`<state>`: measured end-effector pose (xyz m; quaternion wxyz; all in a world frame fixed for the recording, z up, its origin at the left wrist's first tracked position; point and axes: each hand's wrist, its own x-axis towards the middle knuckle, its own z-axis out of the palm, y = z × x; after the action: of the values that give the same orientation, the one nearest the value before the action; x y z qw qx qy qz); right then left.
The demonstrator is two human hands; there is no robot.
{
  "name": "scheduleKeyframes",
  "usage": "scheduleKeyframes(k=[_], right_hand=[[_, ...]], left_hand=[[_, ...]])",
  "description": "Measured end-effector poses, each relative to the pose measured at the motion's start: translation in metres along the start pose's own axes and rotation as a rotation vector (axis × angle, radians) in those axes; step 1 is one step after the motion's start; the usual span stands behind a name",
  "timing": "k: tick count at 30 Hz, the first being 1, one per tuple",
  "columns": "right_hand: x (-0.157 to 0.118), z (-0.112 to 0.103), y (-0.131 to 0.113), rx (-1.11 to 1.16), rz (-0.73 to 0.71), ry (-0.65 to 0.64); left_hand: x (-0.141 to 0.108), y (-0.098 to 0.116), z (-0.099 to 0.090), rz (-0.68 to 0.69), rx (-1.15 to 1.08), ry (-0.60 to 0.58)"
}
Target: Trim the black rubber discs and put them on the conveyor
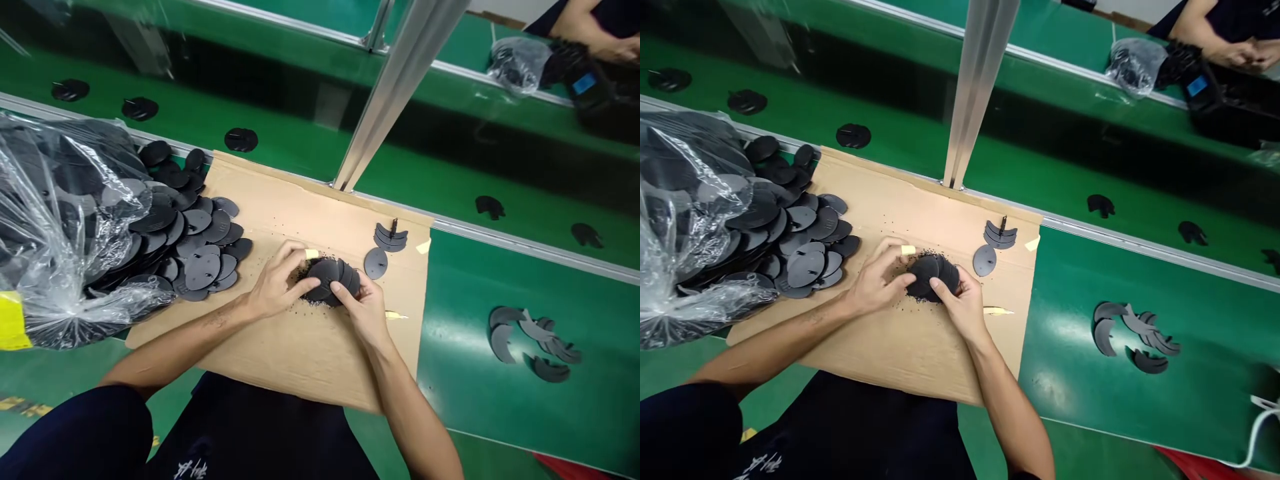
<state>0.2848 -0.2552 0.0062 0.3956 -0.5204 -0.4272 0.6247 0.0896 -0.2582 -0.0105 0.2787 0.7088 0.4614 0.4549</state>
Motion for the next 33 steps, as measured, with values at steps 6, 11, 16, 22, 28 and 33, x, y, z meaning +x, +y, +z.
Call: scheduleKeyframes(k=[6,11,16,22,28,33], right_hand=[[-0.002,0.003,0.003,-0.135,-0.062,-0.018],[-0.003,0.005,0.006,-0.129,-0.08,-0.042],[-0.004,0.005,0.006,-0.133,-0.1,-0.041],[-0.006,0.005,0.006,-0.19,-0.116,-0.06],[-0.01,0.004,0.007,-0.215,-0.222,-0.059],[-0.013,0.005,0.01,-0.21,-0.267,-0.06]], left_hand=[[-0.004,-0.001,0.005,-0.089,-0.075,0.05],[-0.003,0.003,0.004,-0.041,-0.029,0.047],[-0.002,0.006,0.004,-0.029,0.017,0.027],[-0.005,0.008,0.007,0.02,0.014,0.029],[-0.004,0.01,0.006,-0.161,-0.161,0.012],[0.003,0.019,0.0,-0.066,-0.26,0.002]])
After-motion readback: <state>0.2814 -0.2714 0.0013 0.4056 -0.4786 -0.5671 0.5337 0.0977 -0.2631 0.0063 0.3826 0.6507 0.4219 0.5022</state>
